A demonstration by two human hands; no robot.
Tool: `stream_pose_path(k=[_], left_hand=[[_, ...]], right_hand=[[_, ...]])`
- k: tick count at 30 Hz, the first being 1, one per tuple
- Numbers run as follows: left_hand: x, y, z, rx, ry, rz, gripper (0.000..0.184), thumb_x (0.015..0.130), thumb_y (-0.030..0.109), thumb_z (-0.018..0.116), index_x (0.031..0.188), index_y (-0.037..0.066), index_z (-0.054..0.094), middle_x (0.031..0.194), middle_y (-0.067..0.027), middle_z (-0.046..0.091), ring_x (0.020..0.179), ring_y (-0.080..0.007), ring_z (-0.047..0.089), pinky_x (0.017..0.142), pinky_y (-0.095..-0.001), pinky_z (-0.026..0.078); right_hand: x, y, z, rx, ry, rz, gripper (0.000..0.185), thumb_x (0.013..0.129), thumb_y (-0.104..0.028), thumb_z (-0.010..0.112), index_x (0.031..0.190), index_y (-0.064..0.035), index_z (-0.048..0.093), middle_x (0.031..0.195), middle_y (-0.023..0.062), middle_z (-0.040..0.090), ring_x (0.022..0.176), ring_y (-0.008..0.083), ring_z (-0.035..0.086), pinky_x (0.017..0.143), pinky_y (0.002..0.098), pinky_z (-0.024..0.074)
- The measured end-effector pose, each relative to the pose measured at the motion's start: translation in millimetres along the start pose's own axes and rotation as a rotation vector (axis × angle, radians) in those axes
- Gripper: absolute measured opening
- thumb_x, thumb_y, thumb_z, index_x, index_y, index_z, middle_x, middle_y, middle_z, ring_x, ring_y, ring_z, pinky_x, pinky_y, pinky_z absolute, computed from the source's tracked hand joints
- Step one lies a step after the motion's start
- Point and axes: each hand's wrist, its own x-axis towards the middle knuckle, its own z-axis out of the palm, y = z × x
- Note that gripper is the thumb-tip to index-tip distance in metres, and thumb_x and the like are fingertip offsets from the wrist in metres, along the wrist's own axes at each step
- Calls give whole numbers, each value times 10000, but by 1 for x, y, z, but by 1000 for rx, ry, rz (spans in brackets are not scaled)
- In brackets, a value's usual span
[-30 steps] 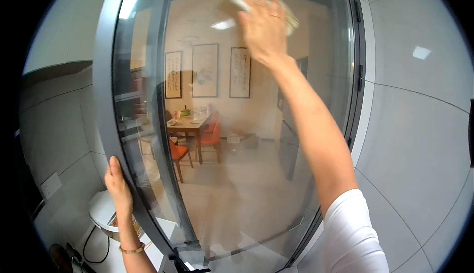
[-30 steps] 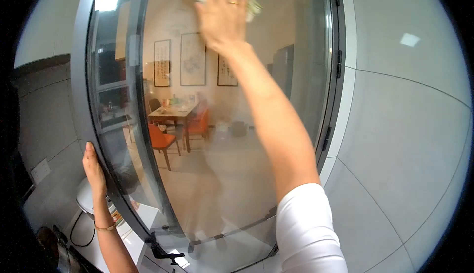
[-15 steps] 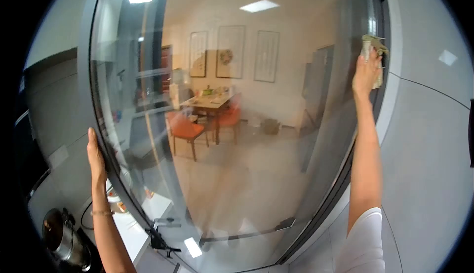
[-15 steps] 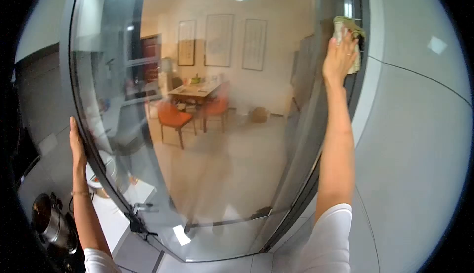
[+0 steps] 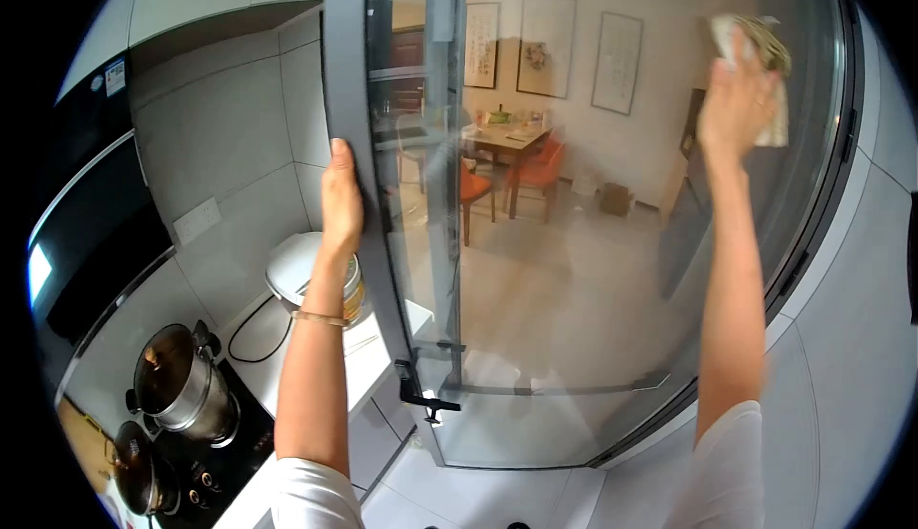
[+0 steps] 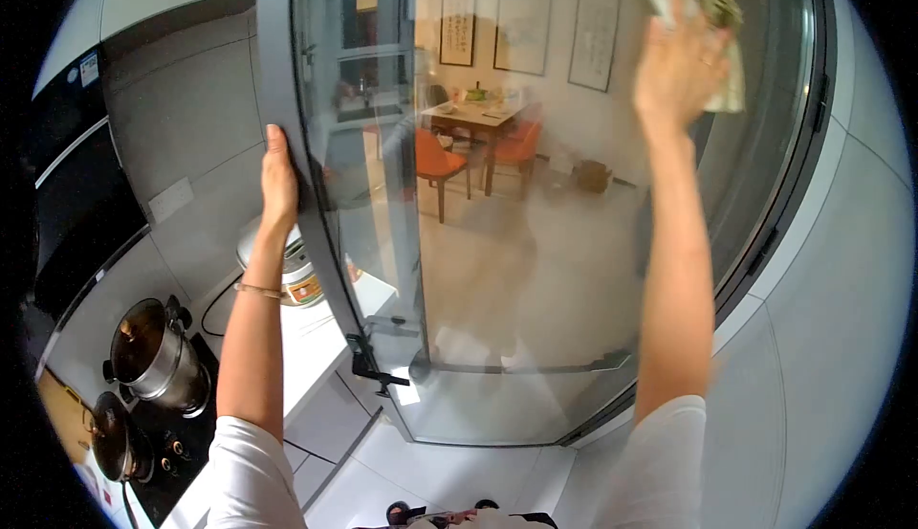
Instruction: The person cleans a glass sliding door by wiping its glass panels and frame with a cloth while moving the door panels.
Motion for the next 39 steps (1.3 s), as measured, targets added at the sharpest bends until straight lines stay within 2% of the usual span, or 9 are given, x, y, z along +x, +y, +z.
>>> stream_pose_path(k=[7,11,17,20,25,26,30,32,39], left_hand=[[13,-19,-6,89,-7,126,557,944,449,270,967,-41,532,870,-83,574,827,-146,496,775,-266,393],[14,-21,-6,97,3,238,523,950,405,288,1049,-48,531,1004,-106,586,925,-149,494,832,-273,380],[22,-31,-11,0,67,92,554,941,425,324,1068,-67,544,1058,-63,550,1001,-135,459,902,-261,339],[12,-15,-6,16,76,75,564,909,514,321,855,15,577,683,-47,567,514,-123,520,470,-245,434],[29,-37,-6,70,308,338,597,904,528,323,931,-14,572,780,-33,575,661,-108,530,619,-217,438],[25,-30,-15,11,120,102,600,906,522,328,995,-22,566,842,-24,576,732,-100,522,681,-204,419],[11,-7,-4,-29,105,-30,595,892,544,337,1038,13,562,833,-20,581,684,-105,536,626,-218,439],[1,6,2,-28,97,-122,625,796,672,385,790,76,573,661,-34,545,580,-130,539,529,-252,440],[-40,-40,-14,-101,11,-237,650,778,702,369,754,78,549,696,-73,561,624,-171,551,561,-270,446]], right_hand=[[-55,-251,-13,155,-225,-209,494,840,-392,455,1319,-312,360,1373,91,341,1315,367,143,1054,511,75],[-88,-296,-23,613,-287,-291,449,794,-265,504,1242,-242,480,1320,90,406,1313,342,177,1058,480,123],[-94,-209,-31,463,-259,-371,382,769,-191,535,1150,-171,553,1279,108,447,1306,310,227,1056,451,156],[-93,-132,-43,282,-276,-277,457,758,-198,566,1211,-196,505,1314,111,405,1311,334,201,1062,474,135],[-92,14,-60,64,-373,-299,599,800,-276,557,1349,-232,323,1434,144,183,1327,360,108,1068,493,71],[-93,46,-61,18,-369,-283,559,837,-298,490,1358,-205,308,1425,162,194,1321,366,128,1067,487,71],[-88,144,-75,30,-295,-134,530,922,-436,225,1332,-125,352,1393,170,259,1307,355,171,1065,462,81],[-85,171,-84,12,-291,-112,561,918,-452,226,1344,-100,320,1390,151,272,1308,351,168,1066,456,91],[-99,195,-63,60,-46,159,479,913,-279,348,1345,-76,302,1374,184,289,1282,378,203,1052,469,104]])
